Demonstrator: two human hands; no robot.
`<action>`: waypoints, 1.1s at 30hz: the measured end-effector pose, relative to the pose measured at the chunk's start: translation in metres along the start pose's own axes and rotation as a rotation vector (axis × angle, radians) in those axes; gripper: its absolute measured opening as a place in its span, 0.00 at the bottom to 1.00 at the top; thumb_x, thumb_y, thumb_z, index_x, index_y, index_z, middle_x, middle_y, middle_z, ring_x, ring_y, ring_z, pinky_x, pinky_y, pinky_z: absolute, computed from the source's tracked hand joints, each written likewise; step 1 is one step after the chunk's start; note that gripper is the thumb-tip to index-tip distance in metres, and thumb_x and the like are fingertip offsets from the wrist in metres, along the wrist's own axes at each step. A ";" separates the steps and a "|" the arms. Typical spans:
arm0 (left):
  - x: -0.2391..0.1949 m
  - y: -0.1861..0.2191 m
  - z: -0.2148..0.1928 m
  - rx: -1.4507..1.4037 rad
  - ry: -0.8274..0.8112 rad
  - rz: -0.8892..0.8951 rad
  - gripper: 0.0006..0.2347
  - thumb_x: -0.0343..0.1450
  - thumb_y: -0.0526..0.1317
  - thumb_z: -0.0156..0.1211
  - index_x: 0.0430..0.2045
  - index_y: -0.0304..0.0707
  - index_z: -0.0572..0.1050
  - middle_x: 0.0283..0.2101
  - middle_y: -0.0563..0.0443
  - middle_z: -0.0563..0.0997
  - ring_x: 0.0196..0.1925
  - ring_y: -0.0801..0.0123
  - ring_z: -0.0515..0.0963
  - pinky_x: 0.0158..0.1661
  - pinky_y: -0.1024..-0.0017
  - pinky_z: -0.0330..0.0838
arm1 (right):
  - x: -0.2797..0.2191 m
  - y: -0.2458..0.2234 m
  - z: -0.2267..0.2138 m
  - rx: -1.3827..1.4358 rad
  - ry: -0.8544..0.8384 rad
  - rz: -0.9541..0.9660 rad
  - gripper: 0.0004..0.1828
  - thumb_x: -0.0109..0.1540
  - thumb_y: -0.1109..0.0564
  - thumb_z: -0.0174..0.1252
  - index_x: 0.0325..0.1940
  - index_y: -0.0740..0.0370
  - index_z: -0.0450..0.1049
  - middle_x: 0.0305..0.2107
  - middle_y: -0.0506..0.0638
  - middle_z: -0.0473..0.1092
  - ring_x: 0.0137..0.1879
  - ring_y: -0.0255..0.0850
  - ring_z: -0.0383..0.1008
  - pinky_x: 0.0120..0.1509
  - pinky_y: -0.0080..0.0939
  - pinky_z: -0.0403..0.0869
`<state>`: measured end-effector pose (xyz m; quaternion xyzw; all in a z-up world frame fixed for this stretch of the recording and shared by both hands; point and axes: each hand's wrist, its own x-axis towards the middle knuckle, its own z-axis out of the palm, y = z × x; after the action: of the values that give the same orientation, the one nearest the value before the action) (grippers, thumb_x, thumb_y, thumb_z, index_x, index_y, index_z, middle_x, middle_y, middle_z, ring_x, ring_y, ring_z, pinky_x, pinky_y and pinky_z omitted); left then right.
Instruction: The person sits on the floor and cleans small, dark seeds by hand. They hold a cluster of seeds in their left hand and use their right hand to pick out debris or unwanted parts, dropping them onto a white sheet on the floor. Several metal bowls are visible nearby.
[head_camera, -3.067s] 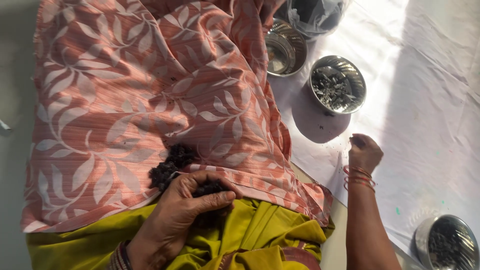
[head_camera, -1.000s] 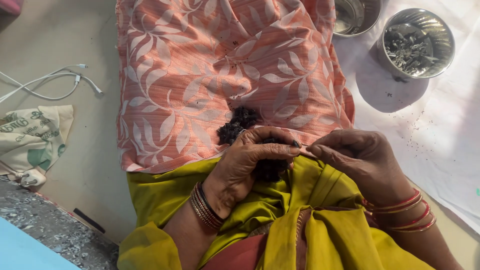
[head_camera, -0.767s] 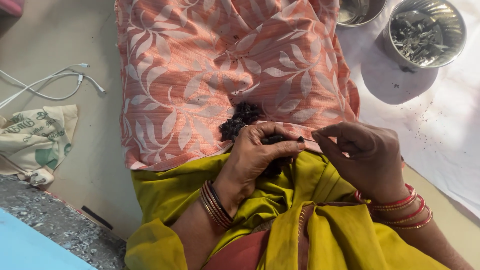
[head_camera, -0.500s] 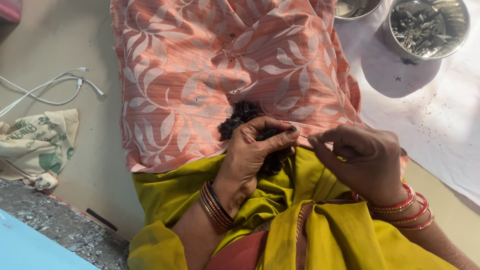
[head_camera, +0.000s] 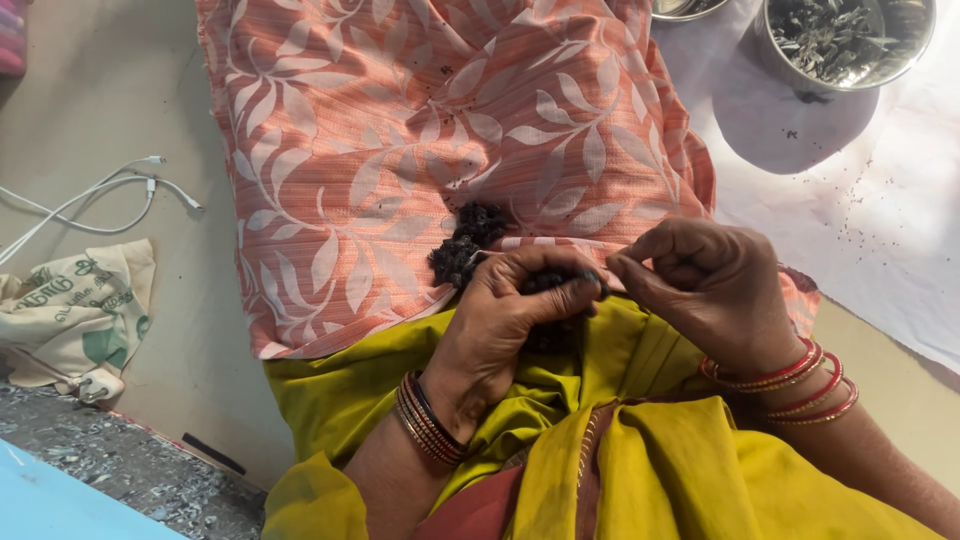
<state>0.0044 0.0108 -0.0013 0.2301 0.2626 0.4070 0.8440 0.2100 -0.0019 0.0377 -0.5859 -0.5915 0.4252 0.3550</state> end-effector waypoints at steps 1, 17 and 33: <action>0.001 -0.001 0.000 0.006 0.054 -0.006 0.06 0.69 0.29 0.68 0.39 0.31 0.81 0.39 0.50 0.84 0.41 0.74 0.83 0.46 0.76 0.78 | 0.000 -0.003 0.000 -0.124 0.067 -0.017 0.07 0.60 0.61 0.69 0.30 0.64 0.78 0.19 0.39 0.66 0.27 0.21 0.60 0.29 0.27 0.61; 0.004 -0.005 -0.005 -0.026 0.144 0.036 0.06 0.69 0.29 0.68 0.37 0.31 0.81 0.37 0.48 0.85 0.38 0.73 0.84 0.44 0.76 0.78 | 0.001 0.025 0.000 0.196 -0.159 0.101 0.03 0.59 0.62 0.66 0.31 0.62 0.80 0.23 0.40 0.74 0.30 0.20 0.69 0.31 0.26 0.69; 0.004 -0.013 -0.011 0.044 0.132 0.110 0.06 0.68 0.27 0.68 0.36 0.32 0.81 0.39 0.50 0.84 0.42 0.73 0.82 0.47 0.75 0.78 | 0.004 0.026 0.003 0.325 -0.158 0.119 0.02 0.60 0.63 0.64 0.34 0.65 0.78 0.27 0.40 0.77 0.35 0.23 0.75 0.39 0.26 0.76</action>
<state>0.0064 0.0089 -0.0186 0.2354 0.3133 0.4612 0.7961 0.2175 0.0001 0.0128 -0.5195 -0.5053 0.5802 0.3716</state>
